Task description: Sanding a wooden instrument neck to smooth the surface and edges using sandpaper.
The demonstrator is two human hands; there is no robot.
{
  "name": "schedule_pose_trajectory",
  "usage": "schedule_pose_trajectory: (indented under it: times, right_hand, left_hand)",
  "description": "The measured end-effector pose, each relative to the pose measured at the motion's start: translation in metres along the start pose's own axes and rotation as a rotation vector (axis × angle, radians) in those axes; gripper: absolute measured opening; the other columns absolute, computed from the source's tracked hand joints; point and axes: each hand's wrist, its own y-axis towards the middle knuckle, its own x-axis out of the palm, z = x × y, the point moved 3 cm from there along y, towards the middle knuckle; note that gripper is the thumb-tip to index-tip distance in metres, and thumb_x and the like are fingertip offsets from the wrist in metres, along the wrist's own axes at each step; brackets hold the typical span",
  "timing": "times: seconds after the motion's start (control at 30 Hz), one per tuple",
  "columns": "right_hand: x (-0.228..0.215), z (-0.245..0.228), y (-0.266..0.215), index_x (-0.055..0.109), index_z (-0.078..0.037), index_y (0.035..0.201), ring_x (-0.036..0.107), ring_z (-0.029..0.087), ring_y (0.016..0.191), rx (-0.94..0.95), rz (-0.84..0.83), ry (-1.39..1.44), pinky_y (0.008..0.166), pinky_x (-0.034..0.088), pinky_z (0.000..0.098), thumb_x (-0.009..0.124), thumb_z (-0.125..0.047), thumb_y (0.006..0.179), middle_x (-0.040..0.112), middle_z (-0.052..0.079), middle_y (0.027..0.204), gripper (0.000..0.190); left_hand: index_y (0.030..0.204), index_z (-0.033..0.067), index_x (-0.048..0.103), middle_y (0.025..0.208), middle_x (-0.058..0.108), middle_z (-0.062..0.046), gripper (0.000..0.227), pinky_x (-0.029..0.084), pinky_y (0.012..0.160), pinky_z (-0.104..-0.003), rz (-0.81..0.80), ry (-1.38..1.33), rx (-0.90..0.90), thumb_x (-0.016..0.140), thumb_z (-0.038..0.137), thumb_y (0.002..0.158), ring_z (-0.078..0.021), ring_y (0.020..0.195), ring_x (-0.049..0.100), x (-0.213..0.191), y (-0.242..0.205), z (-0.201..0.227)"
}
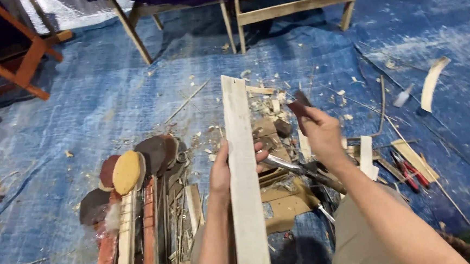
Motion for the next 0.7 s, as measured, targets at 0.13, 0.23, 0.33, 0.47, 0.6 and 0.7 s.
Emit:
schedule_pose_trajectory:
  times: [0.13,0.23,0.33,0.47,0.6,0.7]
  right_hand:
    - [0.004,-0.065,-0.056,0.075,-0.012,0.118,0.072,0.030,0.102,-0.558,-0.179,-0.115,0.083,0.061,0.0426,0.054,-0.003,0.098,0.075,0.013,0.114,0.030]
    - [0.013,-0.068,-0.092,0.073,-0.010,0.115,0.071,0.026,0.101,-0.860,-0.362,-0.116,0.087,0.061,0.0414,0.045,-0.011,0.103,0.072,0.013,0.113,0.030]
    - [0.029,-0.023,-0.094,0.074,-0.014,0.119,0.067,0.028,0.114,-1.165,-0.402,-0.170,0.107,0.052,0.0455,0.033,-0.024,0.108,0.071,0.009,0.121,0.044]
    - [0.042,0.004,-0.060,0.071,0.002,0.127,0.063,0.038,0.119,-1.266,-0.294,-0.371,0.112,0.048,0.0472,0.051,-0.010,0.104,0.069,0.023,0.117,0.032]
    - [0.044,-0.004,-0.042,0.072,-0.003,0.121,0.066,0.031,0.120,-1.183,-0.253,-0.440,0.111,0.049,0.0408,0.038,-0.003,0.107,0.072,0.014,0.121,0.037]
    - [0.056,-0.003,-0.075,0.073,-0.003,0.121,0.066,0.035,0.111,-1.213,-0.282,-0.256,0.110,0.048,0.0445,0.037,-0.005,0.109,0.070,0.018,0.113,0.038]
  left_hand:
    - [0.136,-0.0016,0.059,0.133,0.061,-0.032,0.073,0.060,0.075,-0.060,0.006,0.062,-0.054,0.049,0.058,0.095,-0.0502,0.111,0.065,-0.007,0.000,-0.012]
    - [0.129,0.0044,0.068,0.126,0.068,-0.026,0.070,0.059,0.083,-0.055,0.302,0.366,-0.028,0.062,0.059,0.086,-0.0421,0.112,0.067,-0.001,0.000,-0.017]
    - [0.132,0.0126,0.069,0.134,0.065,-0.017,0.068,0.050,0.106,-0.045,0.534,0.793,-0.036,0.063,0.061,0.085,-0.0316,0.128,0.060,0.026,-0.025,-0.012]
    - [0.157,0.0310,0.036,0.165,0.032,-0.004,0.057,0.019,0.130,-0.040,0.120,1.430,0.114,0.048,0.030,0.101,-0.0275,0.153,0.028,-0.042,-0.003,-0.031]
    - [0.132,0.0023,0.065,0.116,0.070,-0.029,0.068,0.064,0.081,-0.046,-0.096,0.277,0.015,0.046,0.060,0.101,-0.0408,0.094,0.073,-0.001,-0.021,-0.034]
    - [0.144,0.0123,0.060,0.148,0.056,-0.016,0.062,0.040,0.117,-0.043,0.277,0.586,0.039,0.058,0.054,0.097,-0.0296,0.138,0.051,0.003,-0.026,-0.023]
